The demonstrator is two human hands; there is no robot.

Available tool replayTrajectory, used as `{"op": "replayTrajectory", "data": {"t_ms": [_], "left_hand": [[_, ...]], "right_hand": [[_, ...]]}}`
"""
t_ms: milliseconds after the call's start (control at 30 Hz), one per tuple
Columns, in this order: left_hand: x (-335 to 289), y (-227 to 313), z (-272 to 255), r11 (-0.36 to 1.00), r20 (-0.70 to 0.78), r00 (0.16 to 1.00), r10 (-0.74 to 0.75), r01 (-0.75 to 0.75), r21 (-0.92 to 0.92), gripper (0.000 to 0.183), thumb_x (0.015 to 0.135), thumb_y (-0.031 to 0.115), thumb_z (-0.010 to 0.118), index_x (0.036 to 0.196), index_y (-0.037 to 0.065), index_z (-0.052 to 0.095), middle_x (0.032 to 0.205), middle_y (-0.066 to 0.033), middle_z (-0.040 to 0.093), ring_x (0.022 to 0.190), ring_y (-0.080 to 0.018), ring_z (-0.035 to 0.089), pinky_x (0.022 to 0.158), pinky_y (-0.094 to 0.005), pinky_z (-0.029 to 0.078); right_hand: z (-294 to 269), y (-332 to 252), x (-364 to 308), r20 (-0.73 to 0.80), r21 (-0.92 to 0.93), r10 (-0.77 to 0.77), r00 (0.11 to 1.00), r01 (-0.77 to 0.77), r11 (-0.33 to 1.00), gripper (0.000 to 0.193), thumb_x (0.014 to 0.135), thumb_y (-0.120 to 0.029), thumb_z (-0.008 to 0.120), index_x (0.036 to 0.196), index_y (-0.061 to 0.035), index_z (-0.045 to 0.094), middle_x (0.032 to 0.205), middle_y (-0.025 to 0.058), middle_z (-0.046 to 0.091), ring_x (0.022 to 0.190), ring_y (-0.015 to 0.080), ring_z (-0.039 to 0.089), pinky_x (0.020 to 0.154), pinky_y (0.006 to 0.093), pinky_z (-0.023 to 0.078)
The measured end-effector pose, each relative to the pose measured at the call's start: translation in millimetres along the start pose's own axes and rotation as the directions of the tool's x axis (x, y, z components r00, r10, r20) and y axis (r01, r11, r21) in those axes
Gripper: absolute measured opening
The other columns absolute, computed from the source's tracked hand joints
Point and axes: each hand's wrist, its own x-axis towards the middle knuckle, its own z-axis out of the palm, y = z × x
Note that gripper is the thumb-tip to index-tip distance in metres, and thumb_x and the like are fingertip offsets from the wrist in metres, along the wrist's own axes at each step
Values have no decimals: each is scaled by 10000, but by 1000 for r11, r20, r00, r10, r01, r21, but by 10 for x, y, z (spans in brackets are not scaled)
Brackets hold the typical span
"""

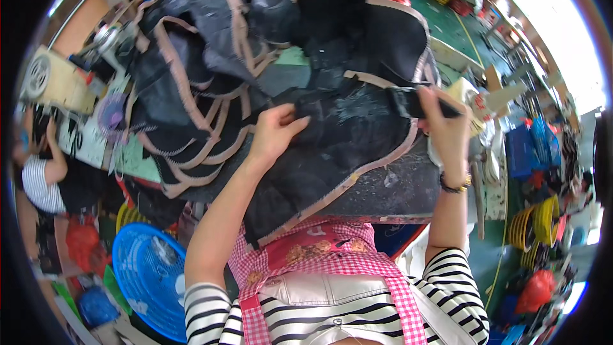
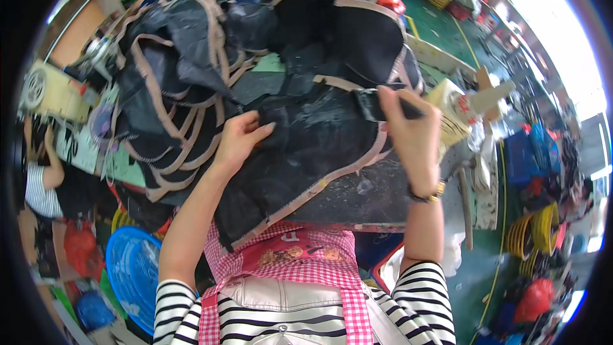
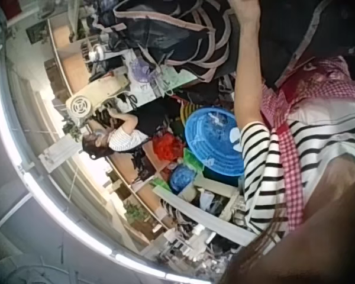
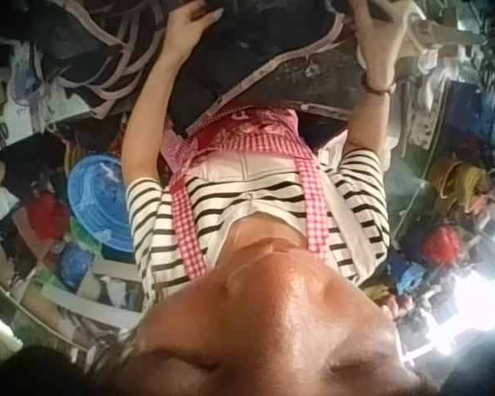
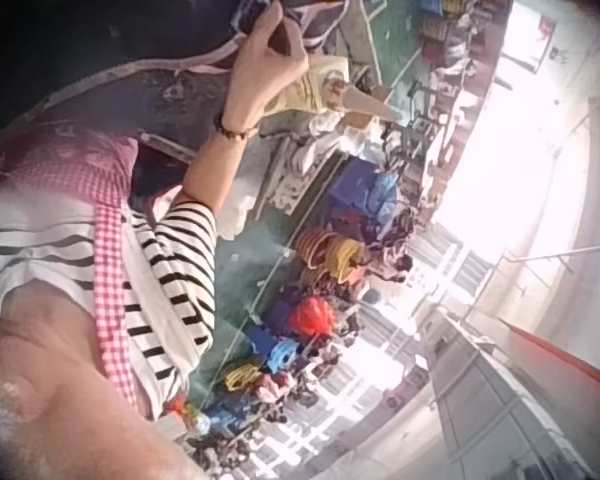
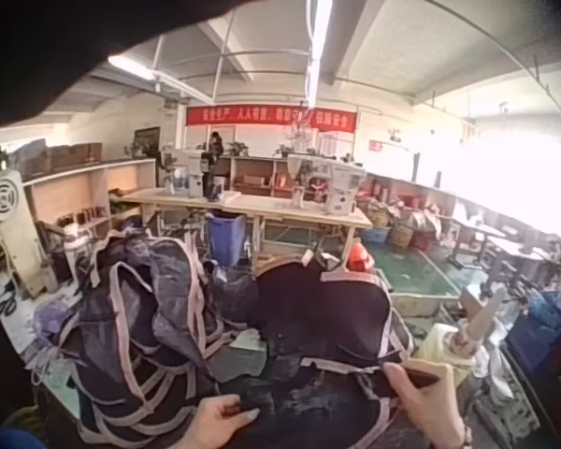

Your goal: The person uses a handheld scraping tool to trim the edges of black fabric pieces with pink borders. They pick up items from a stack one by one, scrape the edges, and place them back on the pile. The task is performed in a factory setting with other workers visible in the background.

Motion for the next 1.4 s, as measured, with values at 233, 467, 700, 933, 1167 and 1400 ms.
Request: {"op": "replayTrajectory", "data": {"t_ms": [233, 467, 700, 933, 1167, 1400], "left_hand": [[-59, -96, 167, 973, 169, 971, -172, 194, -126, 58, 897, 93, 692, 914, 37, 695, 817, 23, 679, 698, -42, 600, 609, -196, 457], [-301, -288, 46, 978, 45, 978, -202, 204, -36, 180, 903, 164, 706, 769, 57, 651, 674, 56, 553, 590, -33, 474, 526, -226, 380], [-378, -340, 118, 985, 2, 986, -167, 167, -40, 197, 913, 133, 680, 757, 16, 652, 688, 53, 579, 595, -27, 461, 528, -229, 355], [-448, -330, 85, 964, 78, 980, -184, 195, -181, 131, 938, 122, 654, 827, 54, 668, 776, 75, 616, 711, -14, 557, 640, -193, 448], [-416, -339, 54, 941, 155, 975, -159, 197, -275, 87, 961, 114, 620, 912, 56, 663, 815, 80, 608, 737, -9, 559, 664, -181, 451], [-522, -320, 81, 999, 42, 999, 19, -17, -28, 126, 948, 81, 581, 834, 60, 631, 709, 87, 510, 653, -12, 458, 587, -203, 385]], "right_hand": [[-1142, 969, -132, -114, -533, 21, 993, -79, 842, 330, 885, -321, 683, 815, 0, 714, 592, 85, 602, 532, 117, 580, 541, 291, 454], [-1219, 960, -482, -219, -335, 307, 926, -368, 867, 356, 951, -289, 634, 779, 17, 693, 606, 3, 612, 460, 58, 485, 431, 237, 367], [253, -40, -619, 348, 74, 82, 934, -114, 991, 232, 944, -240, 660, 897, -17, 707, 675, 79, 654, 544, 134, 616, 516, 288, 464], [628, 79, -138, 173, -534, -239, 955, 295, 792, 290, 905, -278, 653, 798, -16, 720, 673, 203, 656, 658, 379, 666, 627, 432, 530], [718, 15, -312, 419, -79, -42, 907, 82, 993, 226, 875, -220, 711, 846, 3, 722, 621, 109, 651, 549, 205, 653, 563, 292, 498], [508, 98, -220, 648, 161, -264, 714, 211, 964, 103, 862, -83, 687, 848, 17, 707, 770, 77, 686, 667, 120, 639, 633, 267, 517]]}}
